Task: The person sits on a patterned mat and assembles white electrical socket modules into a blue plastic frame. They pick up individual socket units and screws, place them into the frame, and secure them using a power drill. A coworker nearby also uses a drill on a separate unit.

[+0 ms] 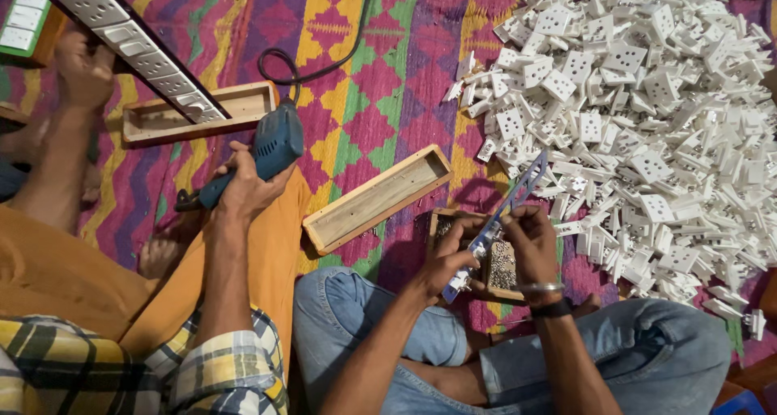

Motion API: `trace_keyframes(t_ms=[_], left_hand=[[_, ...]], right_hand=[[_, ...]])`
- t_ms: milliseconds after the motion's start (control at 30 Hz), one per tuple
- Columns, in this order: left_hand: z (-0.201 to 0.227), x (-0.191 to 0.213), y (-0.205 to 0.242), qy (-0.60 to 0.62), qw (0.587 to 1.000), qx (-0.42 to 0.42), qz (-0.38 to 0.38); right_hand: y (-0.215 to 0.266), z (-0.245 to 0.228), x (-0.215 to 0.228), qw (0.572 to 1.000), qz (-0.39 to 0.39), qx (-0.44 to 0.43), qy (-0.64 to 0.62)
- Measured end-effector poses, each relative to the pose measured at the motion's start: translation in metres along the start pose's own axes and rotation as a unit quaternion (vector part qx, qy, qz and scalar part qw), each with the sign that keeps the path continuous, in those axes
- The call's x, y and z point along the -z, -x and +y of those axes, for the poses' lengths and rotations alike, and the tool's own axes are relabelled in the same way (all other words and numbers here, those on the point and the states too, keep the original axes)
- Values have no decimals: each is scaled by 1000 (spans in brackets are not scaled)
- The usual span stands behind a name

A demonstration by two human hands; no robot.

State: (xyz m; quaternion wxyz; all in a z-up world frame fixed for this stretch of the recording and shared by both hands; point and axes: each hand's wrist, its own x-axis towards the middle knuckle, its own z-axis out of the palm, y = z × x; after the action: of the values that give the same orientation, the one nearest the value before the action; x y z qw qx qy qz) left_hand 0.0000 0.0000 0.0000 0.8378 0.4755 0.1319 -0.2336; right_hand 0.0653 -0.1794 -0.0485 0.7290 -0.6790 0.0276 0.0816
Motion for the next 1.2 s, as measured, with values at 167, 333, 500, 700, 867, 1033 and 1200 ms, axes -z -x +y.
trace_keyframes(t_ms=[167,333,500,700,867,1033,1200], left_hand=[[-22,11,-12,-46,994,-94,-12],[-34,15,-13,-61,992,-114,-7],[-32,15,-15,-26,997,-75,-12],[-12,39,-17,325,926,-105,-163],[-6,37,-6,419,890,-87,-157],[-3,34,-6,321,923,-141,-158],[-14,37,-12,263,948,-126,-126]], right_hand=[[4,-5,-4,1000,9,10,25],[4,0,-9,999,5,38,-7],[-1,10,-5,999,1,43,-25],[6,11,54,808,-96,137,566],[18,41,46,706,-212,1,675],[17,27,32,717,-179,-9,673],[24,2,32,689,-216,-80,687]])
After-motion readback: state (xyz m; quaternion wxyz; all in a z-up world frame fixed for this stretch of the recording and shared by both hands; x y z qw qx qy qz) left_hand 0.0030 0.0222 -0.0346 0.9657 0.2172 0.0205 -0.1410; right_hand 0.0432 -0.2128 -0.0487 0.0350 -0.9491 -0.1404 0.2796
